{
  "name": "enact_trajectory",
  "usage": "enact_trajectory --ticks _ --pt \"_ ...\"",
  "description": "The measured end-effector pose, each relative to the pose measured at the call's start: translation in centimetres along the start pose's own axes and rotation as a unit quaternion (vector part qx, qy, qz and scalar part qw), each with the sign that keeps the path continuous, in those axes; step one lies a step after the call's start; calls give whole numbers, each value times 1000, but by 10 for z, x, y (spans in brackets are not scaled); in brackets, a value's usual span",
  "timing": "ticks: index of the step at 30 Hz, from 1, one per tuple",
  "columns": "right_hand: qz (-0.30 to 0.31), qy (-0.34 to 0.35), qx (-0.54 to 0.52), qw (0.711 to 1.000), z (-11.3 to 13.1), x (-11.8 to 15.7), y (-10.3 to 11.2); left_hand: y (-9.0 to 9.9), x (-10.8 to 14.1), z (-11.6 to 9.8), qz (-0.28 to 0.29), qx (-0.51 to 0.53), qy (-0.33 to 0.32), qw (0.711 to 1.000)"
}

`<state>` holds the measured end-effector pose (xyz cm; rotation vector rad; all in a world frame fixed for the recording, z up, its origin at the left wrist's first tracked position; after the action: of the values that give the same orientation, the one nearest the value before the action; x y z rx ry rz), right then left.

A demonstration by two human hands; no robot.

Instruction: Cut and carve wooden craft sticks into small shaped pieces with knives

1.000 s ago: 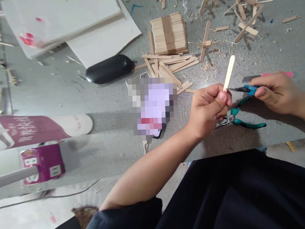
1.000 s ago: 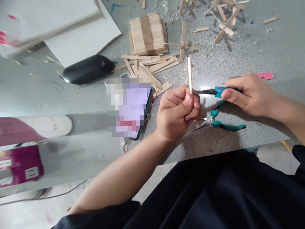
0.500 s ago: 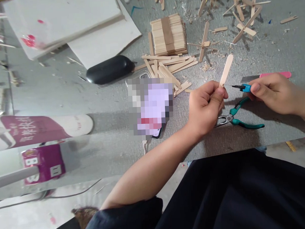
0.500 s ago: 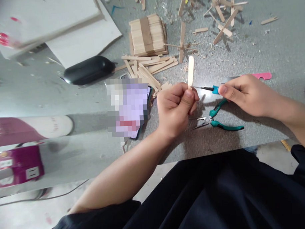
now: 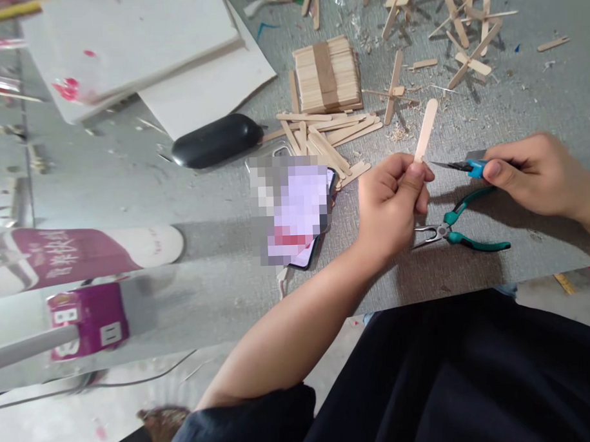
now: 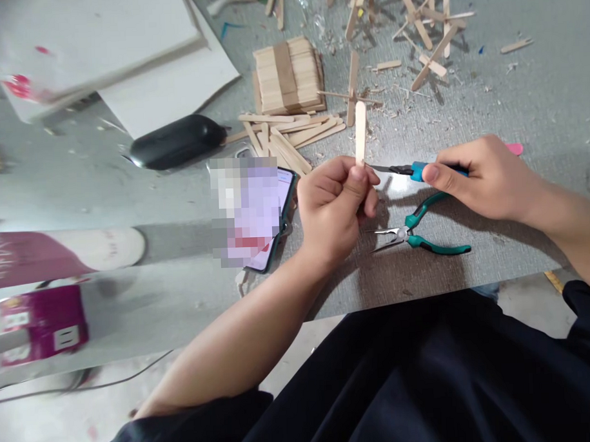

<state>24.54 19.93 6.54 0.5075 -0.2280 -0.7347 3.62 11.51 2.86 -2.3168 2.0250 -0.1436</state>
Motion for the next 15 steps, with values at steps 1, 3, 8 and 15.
enact_trajectory --ticks 1,3,8,15 --pt "-4 9 2 1000 1 0 0 -1 0 0 13 20 8 1000" --pt "-7 21 4 1000 1 -1 -1 -4 -1 0 37 56 17 998" --pt "-26 26 4 999 3 1 -1 -9 2 6 84 111 50 989" --pt "-28 41 -5 999 5 2 1 -17 4 6 137 213 87 964"
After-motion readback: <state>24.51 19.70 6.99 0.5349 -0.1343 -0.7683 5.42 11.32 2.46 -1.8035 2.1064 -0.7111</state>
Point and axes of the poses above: each hand's wrist, its own x-axis away from the middle knuckle, its own y-axis out of the back of the hand, z = x × y, the point moved 5 cm from there along -x, towards the middle knuckle, and after that the axes turned 9 degrees about -x, right-handed, at the moved point
